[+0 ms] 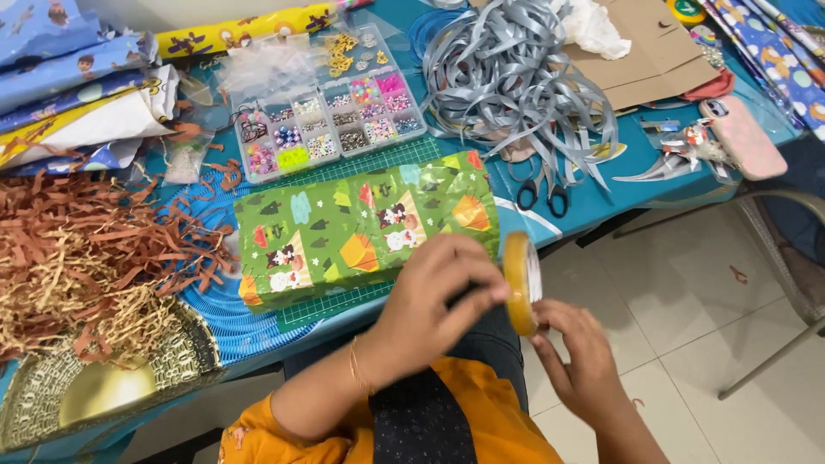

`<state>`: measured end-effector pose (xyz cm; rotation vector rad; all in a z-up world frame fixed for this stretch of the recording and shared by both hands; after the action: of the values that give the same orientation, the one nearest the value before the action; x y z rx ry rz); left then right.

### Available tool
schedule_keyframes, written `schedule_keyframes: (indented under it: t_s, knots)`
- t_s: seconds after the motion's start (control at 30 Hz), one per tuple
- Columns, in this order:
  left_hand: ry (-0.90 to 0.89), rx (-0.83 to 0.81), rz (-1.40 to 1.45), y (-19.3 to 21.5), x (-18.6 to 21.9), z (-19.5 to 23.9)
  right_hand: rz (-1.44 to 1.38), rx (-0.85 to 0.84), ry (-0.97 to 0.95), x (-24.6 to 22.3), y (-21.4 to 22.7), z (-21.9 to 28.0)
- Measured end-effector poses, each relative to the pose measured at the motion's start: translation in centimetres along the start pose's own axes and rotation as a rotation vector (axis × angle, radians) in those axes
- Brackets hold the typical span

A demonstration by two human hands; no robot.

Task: The person wraps a small cardboard box with green patterned wrapping paper, folds the edges, and secures the seams with clear tape. They use scissors to cut tape and smooth the paper around the box.

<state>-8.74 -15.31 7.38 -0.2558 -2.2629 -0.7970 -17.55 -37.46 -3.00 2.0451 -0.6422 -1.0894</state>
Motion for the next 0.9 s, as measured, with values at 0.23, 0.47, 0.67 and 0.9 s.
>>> schedule_keyframes:
  t_s: [0.23,0.47,0.67,0.9]
  knots:
    - [-0.207,-0.101,-0.059,-5.0,4.0,2.0,-0.447,-0.221,-0.713,3.2,-2.7,6.1]
    - [-0.017,-0.305,-0.115,-6.2,0.8,2.6,-0.567,-0.763,-0.709,4.9,0.4,2.6]
    - [0.048,-0.331,-0.305,-5.5,0.5,3.6,-0.067,-0.008,-0.504,10.7,2.3,-7.1]
    - [0.122,-0.269,-0.412,-4.1,-0.2,5.8,0.412,-0.099,-0.756,14.2,-1.7,-13.7]
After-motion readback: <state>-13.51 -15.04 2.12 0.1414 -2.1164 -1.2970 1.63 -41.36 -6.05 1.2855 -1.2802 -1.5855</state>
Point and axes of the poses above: each hand's wrist, its own z-axis away from the middle knuckle, its own y-axis out of the back of the hand, x = y × z, the point moved 2 cm from there along -z, towards the middle knuckle, and after that the axes turned 12 degrees about -x, right-handed, at the moved point
